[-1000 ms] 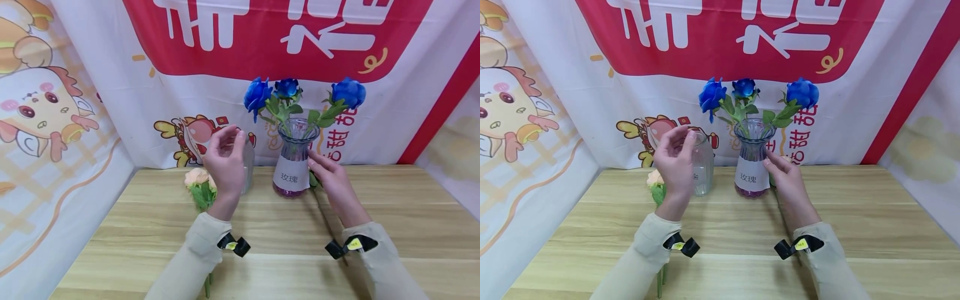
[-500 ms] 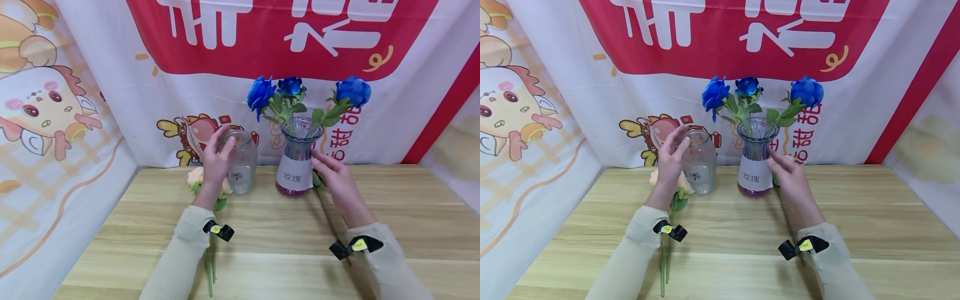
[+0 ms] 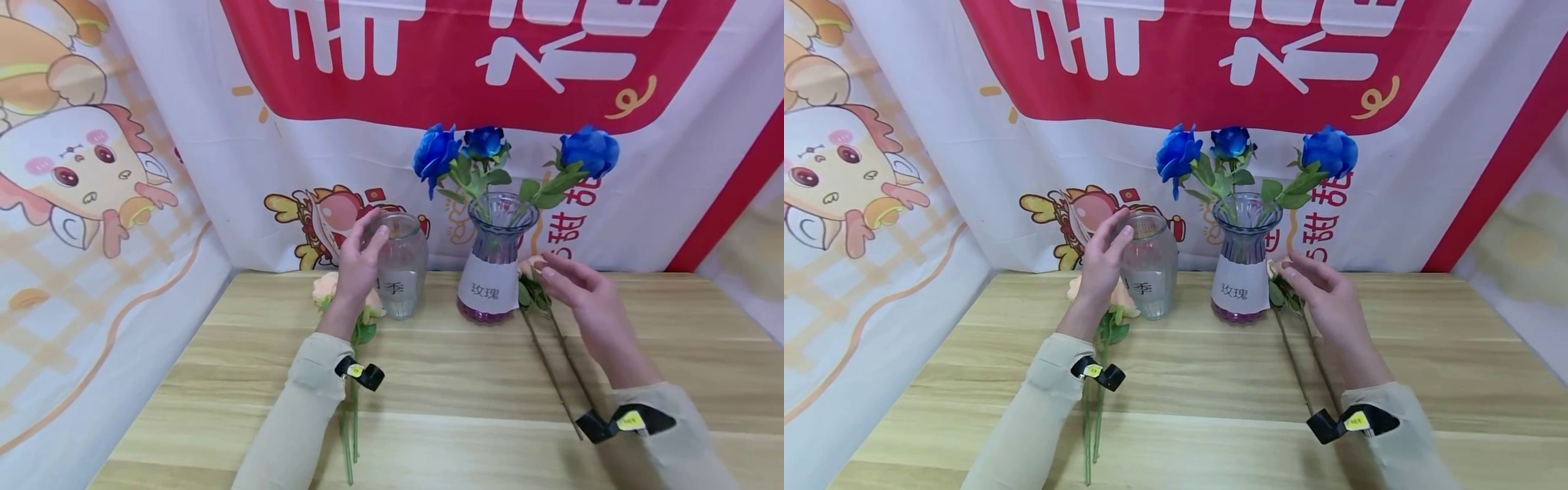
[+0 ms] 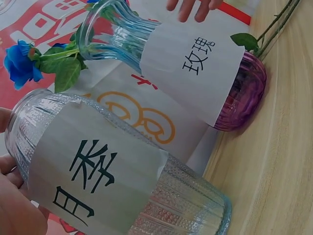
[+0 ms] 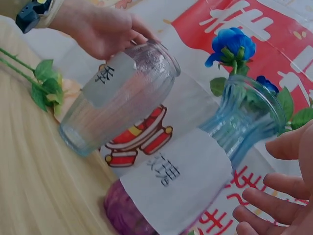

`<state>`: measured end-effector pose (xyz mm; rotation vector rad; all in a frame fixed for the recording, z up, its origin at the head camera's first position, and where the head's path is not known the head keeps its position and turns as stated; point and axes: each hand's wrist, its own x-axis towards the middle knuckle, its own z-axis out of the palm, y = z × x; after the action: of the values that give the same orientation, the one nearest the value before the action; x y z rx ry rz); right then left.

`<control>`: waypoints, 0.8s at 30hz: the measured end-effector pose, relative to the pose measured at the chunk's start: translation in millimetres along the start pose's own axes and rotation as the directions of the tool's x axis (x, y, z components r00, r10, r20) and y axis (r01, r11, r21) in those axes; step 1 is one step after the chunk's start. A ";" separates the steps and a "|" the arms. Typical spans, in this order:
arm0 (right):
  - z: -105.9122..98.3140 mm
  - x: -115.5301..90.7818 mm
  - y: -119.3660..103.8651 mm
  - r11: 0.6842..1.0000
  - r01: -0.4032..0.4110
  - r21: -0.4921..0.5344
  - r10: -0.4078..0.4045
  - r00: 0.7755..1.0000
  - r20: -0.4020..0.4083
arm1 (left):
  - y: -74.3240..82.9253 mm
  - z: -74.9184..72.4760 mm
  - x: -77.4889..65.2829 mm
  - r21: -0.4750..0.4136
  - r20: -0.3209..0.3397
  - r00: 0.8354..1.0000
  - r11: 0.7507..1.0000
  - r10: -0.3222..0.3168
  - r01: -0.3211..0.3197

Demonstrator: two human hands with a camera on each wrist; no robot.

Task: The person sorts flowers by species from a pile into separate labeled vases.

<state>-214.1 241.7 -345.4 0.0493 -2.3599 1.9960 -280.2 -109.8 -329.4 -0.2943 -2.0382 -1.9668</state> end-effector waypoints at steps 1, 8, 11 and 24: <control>-2.5 -0.1 2.0 0.999 0.005 0.032 -0.005 1.000 -0.005 | 0.3 0.2 0.0 0.001 0.002 1.000 1.000 -0.002 0.002; -18.2 3.1 23.1 0.989 -0.026 -0.144 0.025 1.000 -0.009 | 1.6 1.1 -1.3 0.005 -0.009 1.000 1.000 0.014 -0.014; -24.9 6.5 38.0 0.973 -0.053 -0.224 0.051 0.999 -0.012 | 2.0 1.6 -1.5 0.005 -0.007 1.000 1.000 0.008 -0.008; -49.8 13.8 79.3 0.917 -0.226 -0.329 0.245 0.969 0.016 | 1.4 6.8 -0.6 0.007 -0.001 1.000 1.000 -0.027 0.027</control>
<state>-231.5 304.1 -414.3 -0.2046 -2.8191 1.6749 -279.7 -102.9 -328.4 -0.2660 -2.0587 -1.9742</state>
